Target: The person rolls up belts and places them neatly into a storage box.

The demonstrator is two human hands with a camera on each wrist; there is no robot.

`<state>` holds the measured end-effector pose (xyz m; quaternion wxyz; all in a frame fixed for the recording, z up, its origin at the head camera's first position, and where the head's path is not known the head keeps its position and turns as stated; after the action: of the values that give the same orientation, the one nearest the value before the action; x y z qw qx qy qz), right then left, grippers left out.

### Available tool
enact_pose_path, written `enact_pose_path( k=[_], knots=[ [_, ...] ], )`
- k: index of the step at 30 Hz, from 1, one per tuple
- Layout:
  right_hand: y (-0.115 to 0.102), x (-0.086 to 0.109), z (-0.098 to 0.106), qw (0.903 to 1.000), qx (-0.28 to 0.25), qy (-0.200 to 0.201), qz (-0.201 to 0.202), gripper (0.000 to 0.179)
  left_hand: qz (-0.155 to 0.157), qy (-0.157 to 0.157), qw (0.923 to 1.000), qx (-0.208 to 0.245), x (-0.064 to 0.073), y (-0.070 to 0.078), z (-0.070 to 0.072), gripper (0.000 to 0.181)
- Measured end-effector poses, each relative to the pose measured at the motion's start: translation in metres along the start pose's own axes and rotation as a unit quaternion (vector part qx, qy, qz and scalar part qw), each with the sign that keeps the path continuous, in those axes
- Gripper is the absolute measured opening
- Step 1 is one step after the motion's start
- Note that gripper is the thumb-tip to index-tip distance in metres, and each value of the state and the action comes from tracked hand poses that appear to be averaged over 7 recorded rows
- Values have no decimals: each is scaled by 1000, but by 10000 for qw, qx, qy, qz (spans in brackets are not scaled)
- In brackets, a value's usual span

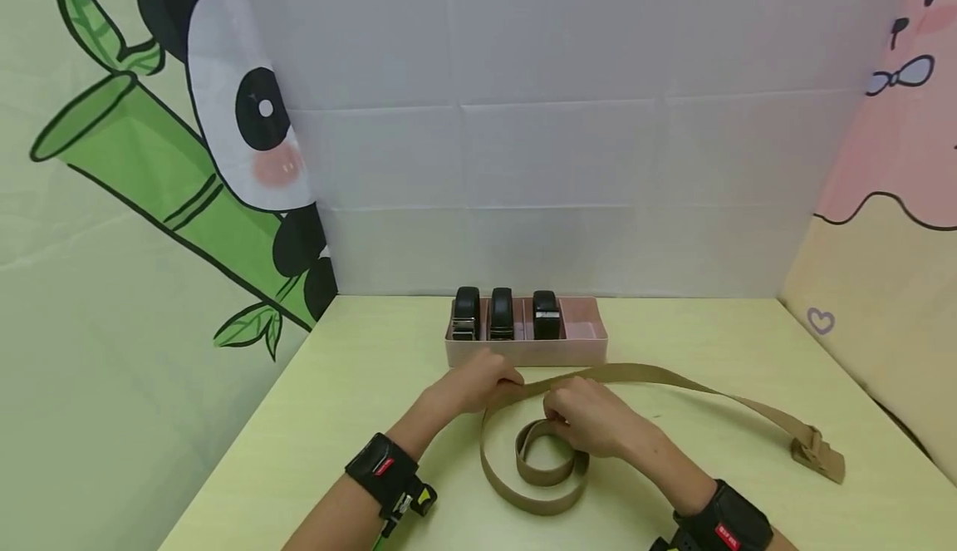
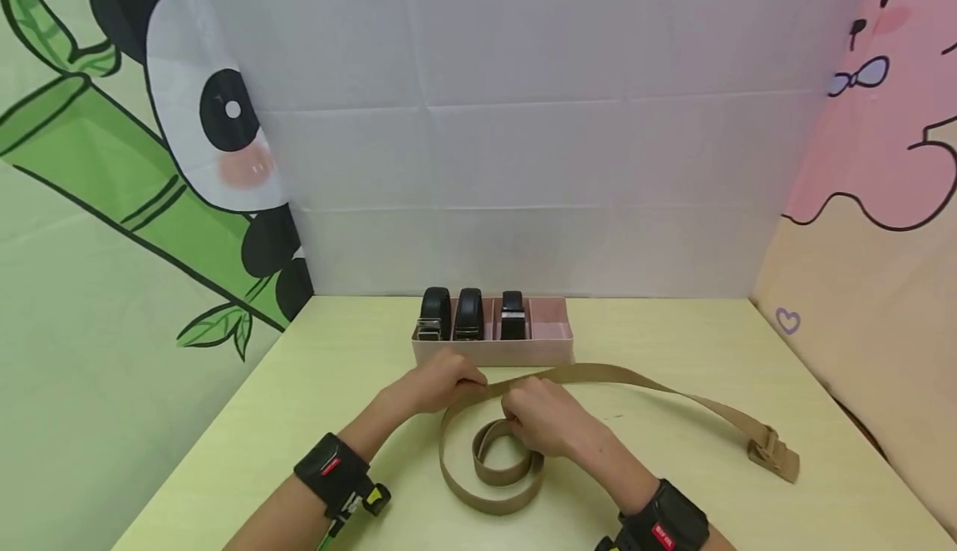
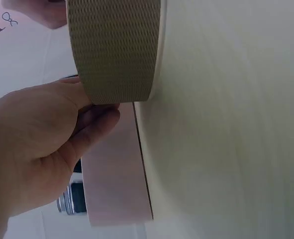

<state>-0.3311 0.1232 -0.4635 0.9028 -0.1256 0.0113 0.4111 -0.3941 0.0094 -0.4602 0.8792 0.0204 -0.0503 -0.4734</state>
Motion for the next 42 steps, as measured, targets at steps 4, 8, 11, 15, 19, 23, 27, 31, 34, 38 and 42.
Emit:
enact_pose_path(
  k=[4, 8, 11, 15, 19, 23, 27, 31, 34, 38, 42],
  knots=[
    [-1, 0, 0, 10000, -76, 5, 19, 34, -82, 264, 9990, 355, -3, 8, 0, 14],
    [-1, 0, 1, 10000, -79, 6, 20, 34, 107, 483, 9964, 681, 1, 18, 8, 12],
    [0, 1, 2, 10000, -93, 11, -15, 31, 221, 306, 9953, 894, 3, 28, 12, 10],
    [3, -1, 3, 9996, -273, 8, -26, 29, 425, -347, 9928, 1063, 1, 40, 4, 11],
    [2, -4, 3, 9989, -458, 59, 92, 32, 717, -592, 9905, 1010, 0, 44, -3, 11],
    [3, -7, 1, 9979, -644, 2, 108, 29, 907, -426, 9920, 767, 1, 44, -3, 13],
    [6, -7, 4, 9959, -882, -195, 73, 24, 943, -349, 9935, 543, 3, 45, -2, 15],
    [16, 9, 24, 9960, -878, -114, -113, 18, 1003, -304, 9936, 410, 3, 46, -2, 14],
    [31, 34, 41, 9971, -645, 26, -399, 12, 1026, -230, 9937, 385, 1, 46, -1, 13],
    [58, 78, 47, 9955, -246, -39, -919, 10, 1079, -113, 9935, 347, 2, 43, 2, 15],
    [94, 128, 44, 9878, 210, -38, -1541, 14, 1124, 28, 9931, 320, 5, 38, 5, 17]
  ],
)
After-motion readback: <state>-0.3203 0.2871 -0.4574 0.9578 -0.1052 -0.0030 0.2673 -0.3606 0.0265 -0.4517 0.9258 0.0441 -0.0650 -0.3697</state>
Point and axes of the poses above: each hand's wrist, its own x-axis away from the middle knuckle, its own z-axis out of the back of the hand, y = z × x, the point moved 9 cm from there along -x, towards the middle knuckle, and after that the axes turned 14 degrees about -y, right-handed, at the moved point
